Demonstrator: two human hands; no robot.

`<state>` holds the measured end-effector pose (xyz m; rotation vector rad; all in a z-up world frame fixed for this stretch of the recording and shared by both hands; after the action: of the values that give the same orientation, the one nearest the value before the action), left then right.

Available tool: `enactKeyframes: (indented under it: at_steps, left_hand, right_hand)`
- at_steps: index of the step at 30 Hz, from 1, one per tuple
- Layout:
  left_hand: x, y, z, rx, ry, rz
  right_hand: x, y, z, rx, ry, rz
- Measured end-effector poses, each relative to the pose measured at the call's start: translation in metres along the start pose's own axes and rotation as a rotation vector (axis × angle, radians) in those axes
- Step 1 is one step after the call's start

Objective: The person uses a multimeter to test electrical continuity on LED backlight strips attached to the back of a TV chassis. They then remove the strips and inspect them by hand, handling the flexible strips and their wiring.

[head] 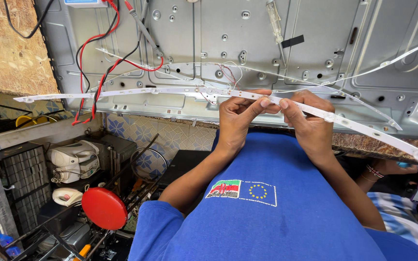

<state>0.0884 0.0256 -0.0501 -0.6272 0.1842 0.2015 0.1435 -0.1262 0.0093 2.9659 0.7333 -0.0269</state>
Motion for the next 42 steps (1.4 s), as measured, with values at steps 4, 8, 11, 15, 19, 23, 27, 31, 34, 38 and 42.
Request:
enactKeyframes:
  at_steps: [4,8,11,15,19,23,27,31,34,38,42]
  left_hand:
    - [-0.001,-0.002,0.001,0.0,-0.001,0.011]
    - [-0.002,-0.002,0.0,0.006,0.001,0.01]
    - [-0.002,0.0,-0.004,0.008,-0.001,0.007]
    - [-0.001,-0.002,-0.004,-0.013,0.004,-0.004]
    - [0.0,0.013,-0.021,-0.113,-0.047,0.007]
    - [-0.01,0.004,0.036,-0.275,-0.091,0.052]
    - [-0.014,0.055,0.033,-0.222,-0.065,0.137]
    - [-0.017,0.086,0.054,-0.12,-0.044,0.173]
    - [-0.017,0.089,0.073,-0.087,-0.022,0.14]
    - [-0.02,0.079,0.097,-0.063,0.017,0.047]
    - [-0.028,0.069,0.12,0.044,0.091,-0.078]
  right_hand:
    - [-0.005,0.003,0.006,-0.058,-0.009,0.007]
    - [-0.005,0.002,-0.006,-0.097,0.018,0.018]
    - [-0.006,0.003,-0.007,-0.115,0.021,0.024]
    - [-0.006,0.001,0.0,0.015,-0.023,0.038]
    - [-0.006,0.006,0.015,0.247,-0.011,0.077]
    - [-0.011,0.024,0.041,0.362,0.025,0.136]
    - [-0.01,0.029,0.051,0.455,0.033,0.156]
    - [-0.009,0.02,0.041,0.439,0.077,0.149]
    - [-0.011,0.011,0.041,0.436,0.127,0.189]
    - [-0.012,-0.025,0.021,0.321,0.12,0.255]
    - [-0.007,-0.09,-0.004,0.278,0.079,0.29]
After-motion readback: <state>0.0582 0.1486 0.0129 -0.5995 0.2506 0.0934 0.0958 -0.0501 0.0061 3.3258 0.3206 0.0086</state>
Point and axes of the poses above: each hand's wrist, its own x-axis towards the middle knuckle, its own y-axis out of the back of the hand, z = x × y, the point moved 10 cm from there along x, towards the middle knuckle, and after that the axes turned 11 degrees about -z, right-handed, at the moved point
